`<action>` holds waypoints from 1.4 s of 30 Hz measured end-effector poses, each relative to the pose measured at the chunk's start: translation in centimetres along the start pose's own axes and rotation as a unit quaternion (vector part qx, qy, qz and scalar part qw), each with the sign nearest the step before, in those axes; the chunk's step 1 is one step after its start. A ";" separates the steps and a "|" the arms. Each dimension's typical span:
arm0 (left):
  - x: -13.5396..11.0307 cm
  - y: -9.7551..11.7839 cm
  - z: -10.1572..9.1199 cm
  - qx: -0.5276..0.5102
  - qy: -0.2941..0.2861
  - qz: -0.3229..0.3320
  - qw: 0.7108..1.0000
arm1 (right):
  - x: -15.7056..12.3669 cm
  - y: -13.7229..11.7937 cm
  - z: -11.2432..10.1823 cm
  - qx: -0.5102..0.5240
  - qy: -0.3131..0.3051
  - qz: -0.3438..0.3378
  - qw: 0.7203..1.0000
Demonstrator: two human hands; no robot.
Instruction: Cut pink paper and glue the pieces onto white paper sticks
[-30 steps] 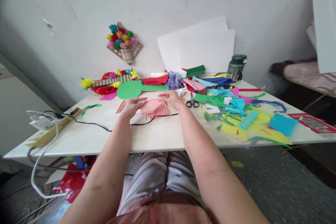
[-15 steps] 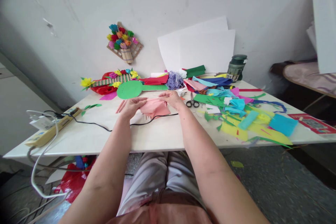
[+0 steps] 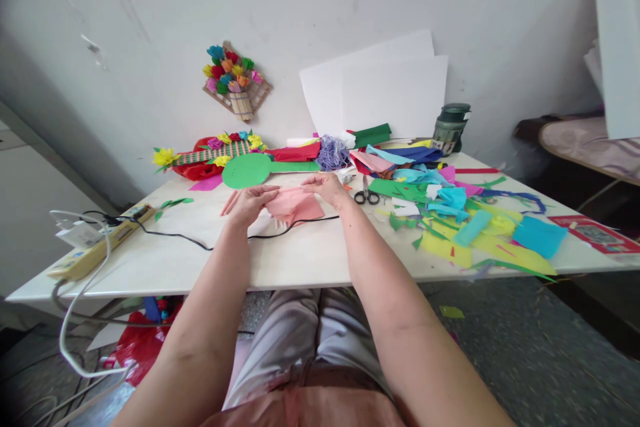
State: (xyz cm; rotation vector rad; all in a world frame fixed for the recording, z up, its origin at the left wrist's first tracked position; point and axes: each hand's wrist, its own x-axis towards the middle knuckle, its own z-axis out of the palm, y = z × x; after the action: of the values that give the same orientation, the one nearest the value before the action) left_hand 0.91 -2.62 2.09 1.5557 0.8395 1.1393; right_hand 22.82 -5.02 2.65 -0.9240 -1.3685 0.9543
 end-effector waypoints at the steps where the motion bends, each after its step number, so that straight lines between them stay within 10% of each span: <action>1: 0.0 0.0 0.0 -0.006 0.002 0.001 1.000 | 0.0 0.1 0.0 0.007 -0.001 0.001 1.000; 42: 0.1 -0.1 0.2 -0.084 0.018 -0.007 0.996 | 0.1 0.6 0.0 0.006 0.003 -0.016 1.000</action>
State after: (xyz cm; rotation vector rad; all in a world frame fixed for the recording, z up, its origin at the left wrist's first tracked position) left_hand 1.13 -2.59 1.99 1.3932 0.7569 1.1992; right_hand 22.78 -4.72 2.16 -0.8921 -1.3667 0.9334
